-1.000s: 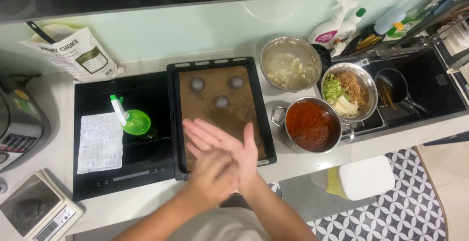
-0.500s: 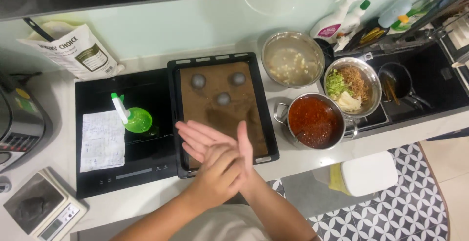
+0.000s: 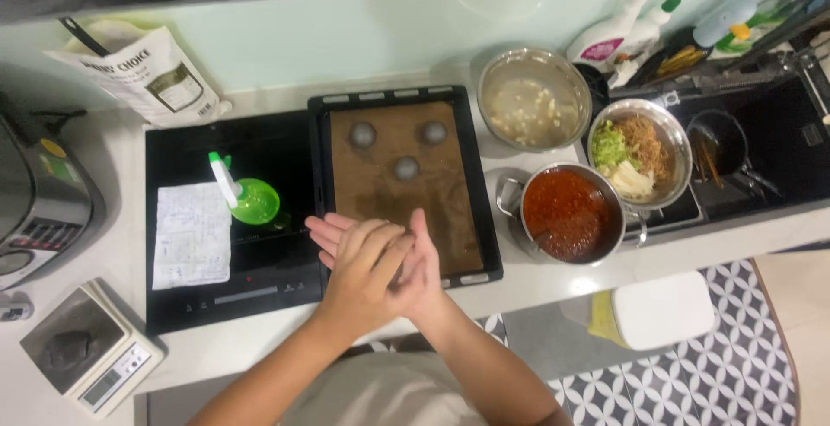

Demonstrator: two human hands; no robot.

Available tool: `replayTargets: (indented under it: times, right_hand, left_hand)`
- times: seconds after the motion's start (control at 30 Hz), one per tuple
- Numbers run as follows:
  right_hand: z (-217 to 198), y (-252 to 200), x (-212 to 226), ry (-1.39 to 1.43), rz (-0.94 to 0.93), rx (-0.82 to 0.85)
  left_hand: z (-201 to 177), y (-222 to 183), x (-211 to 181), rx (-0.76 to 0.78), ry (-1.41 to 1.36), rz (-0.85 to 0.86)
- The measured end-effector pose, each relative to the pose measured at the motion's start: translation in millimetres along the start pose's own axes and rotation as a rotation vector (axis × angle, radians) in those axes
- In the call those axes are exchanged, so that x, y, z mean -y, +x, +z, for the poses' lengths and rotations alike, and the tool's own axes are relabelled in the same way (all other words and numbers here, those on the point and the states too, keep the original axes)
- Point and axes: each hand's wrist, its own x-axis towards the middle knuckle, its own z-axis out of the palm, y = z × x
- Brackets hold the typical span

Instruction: The recorder is weighing dough segments on a scale, shaping them into smooth balls by hand, placing them on a baking tray, and then sliding the tray into a preheated oven.

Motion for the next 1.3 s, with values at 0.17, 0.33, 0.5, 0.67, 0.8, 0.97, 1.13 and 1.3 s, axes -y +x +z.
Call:
replayTargets:
  times: [0.17, 0.33, 0.5, 0.67, 0.8, 0.97, 1.13, 1.3]
  right_hand:
    - [-7, -2, 17, -0.111, -0.038, -0.062]
    - [-34, -8, 14, -0.073, 0.021, -0.134]
    - [-89, -24, 9, 0.058, 0.100, -0.411]
    - [-117, -33, 18, -0.081, 0.101, -0.692]
    - [-108, -44, 25, -0.296, 0.075, -0.821]
    - [-126, -60, 27, -0.355, 0.058, -0.832]
    - [-133, -70, 27, -0.397, 0.033, -0.831]
    - [-130, -70, 26, -0.454, 0.019, -0.857]
  left_hand:
    - [-21, 2, -10, 0.040, -0.050, -0.248]
    - [1, -28, 10, 0.205, -0.087, -0.375]
    - [37, -56, 58, 0.265, -0.436, -0.603]
    - [84, -83, 138, 0.152, -0.853, -1.140]
    - [91, -58, 165, 0.163, -0.151, -0.722]
    - [116, -68, 180, 0.215, 0.087, -0.654]
    - [122, -73, 175, 0.315, 0.243, -0.708]
    - [117, -71, 162, 0.296, 0.347, -0.684]
